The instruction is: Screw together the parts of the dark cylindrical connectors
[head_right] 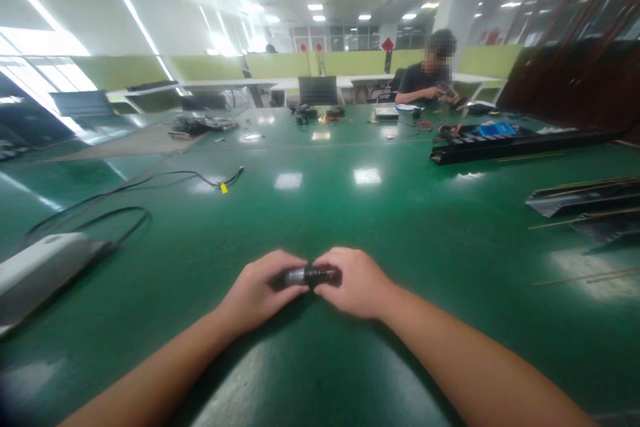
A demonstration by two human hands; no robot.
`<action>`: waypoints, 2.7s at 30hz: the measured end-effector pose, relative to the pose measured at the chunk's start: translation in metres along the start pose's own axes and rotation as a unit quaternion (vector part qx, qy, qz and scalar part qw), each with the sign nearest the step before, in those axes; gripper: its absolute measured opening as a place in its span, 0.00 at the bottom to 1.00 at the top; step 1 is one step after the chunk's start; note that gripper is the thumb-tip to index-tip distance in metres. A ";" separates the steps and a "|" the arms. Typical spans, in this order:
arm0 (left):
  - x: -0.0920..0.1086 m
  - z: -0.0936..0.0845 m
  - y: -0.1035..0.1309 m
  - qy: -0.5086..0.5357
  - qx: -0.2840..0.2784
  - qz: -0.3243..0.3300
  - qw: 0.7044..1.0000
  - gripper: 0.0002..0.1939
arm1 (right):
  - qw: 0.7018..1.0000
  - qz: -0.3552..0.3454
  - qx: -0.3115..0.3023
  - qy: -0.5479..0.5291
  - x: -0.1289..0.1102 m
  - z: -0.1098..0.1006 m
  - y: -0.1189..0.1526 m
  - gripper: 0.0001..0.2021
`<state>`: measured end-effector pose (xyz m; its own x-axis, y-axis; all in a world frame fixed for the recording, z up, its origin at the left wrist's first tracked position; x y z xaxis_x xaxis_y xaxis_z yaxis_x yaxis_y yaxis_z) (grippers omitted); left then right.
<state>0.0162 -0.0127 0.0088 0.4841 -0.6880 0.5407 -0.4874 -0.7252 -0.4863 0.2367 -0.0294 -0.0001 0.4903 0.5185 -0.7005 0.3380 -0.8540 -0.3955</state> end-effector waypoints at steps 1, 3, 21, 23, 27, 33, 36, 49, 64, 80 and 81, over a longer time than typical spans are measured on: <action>0.000 0.000 0.000 0.000 0.000 0.001 1.000 0.13 | 1.000 -0.003 -0.001 0.001 0.000 0.000 0.000 0.14; 0.000 0.000 0.000 0.000 -0.001 0.004 1.000 0.13 | 1.000 -0.009 -0.002 0.000 0.000 0.000 0.000 0.13; 0.000 0.003 0.001 -0.007 0.002 0.020 1.000 0.14 | 0.999 -0.035 -0.001 0.006 -0.001 0.001 0.000 0.08; 0.002 0.003 0.001 -0.008 0.005 0.017 1.000 0.13 | 0.999 -0.035 0.000 0.007 -0.001 0.001 0.000 0.08; 0.004 0.004 0.001 -0.010 0.006 0.013 1.000 0.13 | 0.999 -0.031 -0.002 0.012 -0.001 0.001 0.001 0.08; 0.005 0.005 0.000 -0.012 0.011 0.015 1.000 0.13 | 0.999 -0.036 -0.001 0.018 -0.001 0.001 0.000 0.06; 0.005 0.005 0.000 -0.014 0.006 0.016 1.000 0.13 | 0.999 -0.040 0.000 0.019 -0.001 0.000 0.000 0.06; 0.005 0.004 0.001 -0.024 0.013 0.015 1.000 0.13 | 0.999 -0.042 -0.002 0.018 0.001 -0.002 0.000 0.06; 0.003 0.001 0.001 -0.027 0.020 0.019 0.999 0.14 | 0.999 -0.041 0.003 0.021 0.001 -0.002 -0.001 0.06; 0.006 0.001 0.000 -0.023 0.020 0.017 0.999 0.13 | 0.999 -0.032 0.009 0.023 0.002 -0.001 0.000 0.05; 0.006 0.001 0.000 -0.023 0.020 0.018 0.999 0.13 | 0.999 -0.031 0.009 0.022 0.001 -0.001 0.000 0.05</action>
<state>0.0193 -0.0168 0.0111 0.4998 -0.7139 0.4904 -0.4762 -0.6995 -0.5329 0.2380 -0.0286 -0.0006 0.5035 0.5717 -0.6478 0.3548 -0.8204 -0.4483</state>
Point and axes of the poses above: each hand's wrist, its own y-axis away from the middle knuckle, its own z-axis out of the palm, x = y × z, the point moved 1 cm from there along -y, towards the middle knuckle, and after that the axes turned 7 degrees about x, right-handed, at the moved point
